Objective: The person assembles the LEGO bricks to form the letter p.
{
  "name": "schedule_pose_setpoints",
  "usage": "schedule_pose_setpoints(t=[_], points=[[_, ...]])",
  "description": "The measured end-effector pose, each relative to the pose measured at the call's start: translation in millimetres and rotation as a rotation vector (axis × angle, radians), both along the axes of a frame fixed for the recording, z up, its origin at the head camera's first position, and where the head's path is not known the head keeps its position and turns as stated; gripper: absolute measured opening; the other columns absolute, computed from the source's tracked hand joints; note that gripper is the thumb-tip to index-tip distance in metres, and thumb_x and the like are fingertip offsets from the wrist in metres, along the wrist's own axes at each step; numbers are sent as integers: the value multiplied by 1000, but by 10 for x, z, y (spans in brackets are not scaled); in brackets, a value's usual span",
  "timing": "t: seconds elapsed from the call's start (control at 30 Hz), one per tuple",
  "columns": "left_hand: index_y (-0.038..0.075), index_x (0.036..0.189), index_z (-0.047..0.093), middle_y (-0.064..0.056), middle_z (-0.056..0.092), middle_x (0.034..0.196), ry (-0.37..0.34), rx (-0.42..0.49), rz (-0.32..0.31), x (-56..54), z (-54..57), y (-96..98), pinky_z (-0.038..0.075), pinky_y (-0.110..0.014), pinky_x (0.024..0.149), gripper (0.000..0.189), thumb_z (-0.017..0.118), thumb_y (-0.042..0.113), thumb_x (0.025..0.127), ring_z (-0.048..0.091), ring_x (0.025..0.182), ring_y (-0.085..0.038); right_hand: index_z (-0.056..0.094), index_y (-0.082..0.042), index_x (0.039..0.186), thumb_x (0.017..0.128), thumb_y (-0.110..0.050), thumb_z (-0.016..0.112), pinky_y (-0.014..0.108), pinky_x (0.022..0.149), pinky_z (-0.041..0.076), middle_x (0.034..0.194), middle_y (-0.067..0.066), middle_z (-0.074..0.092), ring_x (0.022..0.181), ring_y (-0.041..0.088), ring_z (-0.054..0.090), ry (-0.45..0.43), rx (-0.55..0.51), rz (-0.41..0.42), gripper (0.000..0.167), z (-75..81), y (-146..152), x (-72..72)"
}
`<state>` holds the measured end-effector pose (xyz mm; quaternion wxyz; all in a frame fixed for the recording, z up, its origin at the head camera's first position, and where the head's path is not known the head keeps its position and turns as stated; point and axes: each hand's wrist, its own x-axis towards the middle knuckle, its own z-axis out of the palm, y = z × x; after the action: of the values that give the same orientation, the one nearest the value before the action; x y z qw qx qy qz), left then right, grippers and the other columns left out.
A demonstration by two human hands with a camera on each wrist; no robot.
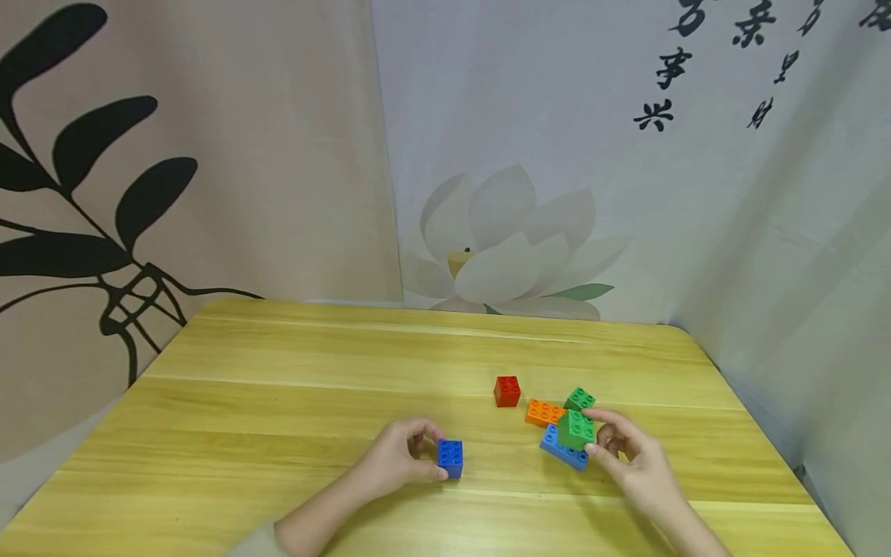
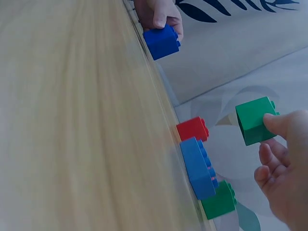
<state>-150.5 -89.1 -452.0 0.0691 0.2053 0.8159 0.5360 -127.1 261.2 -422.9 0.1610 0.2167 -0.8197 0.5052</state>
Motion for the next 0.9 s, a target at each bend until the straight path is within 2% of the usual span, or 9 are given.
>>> schedule_pose_setpoints(t=[0.13,0.4,0.9], points=[[11,98,67,-5,57,80,-9,0,-7,16,-8,-34,42,-25,63,37,86,14,67,47,73,-19,59,-1,121,75,18,69,25,51,41,75,2,53,61,12,47,32,-10,44,51,-14,-65,-8],[9,100,66,-2,58,84,-30,-3,-13,26,-37,-44,41,-25,64,38,86,12,68,47,75,-18,59,-1,121,76,15,70,26,52,41,75,1,51,62,13,46,18,-26,102,50,-11,-243,-26],[10,100,66,-2,60,86,-26,3,-13,17,-44,-39,41,-25,64,37,86,13,68,47,75,-18,57,2,122,77,18,67,29,46,37,76,5,50,58,15,42,52,-68,277,49,-26,-545,-121]])
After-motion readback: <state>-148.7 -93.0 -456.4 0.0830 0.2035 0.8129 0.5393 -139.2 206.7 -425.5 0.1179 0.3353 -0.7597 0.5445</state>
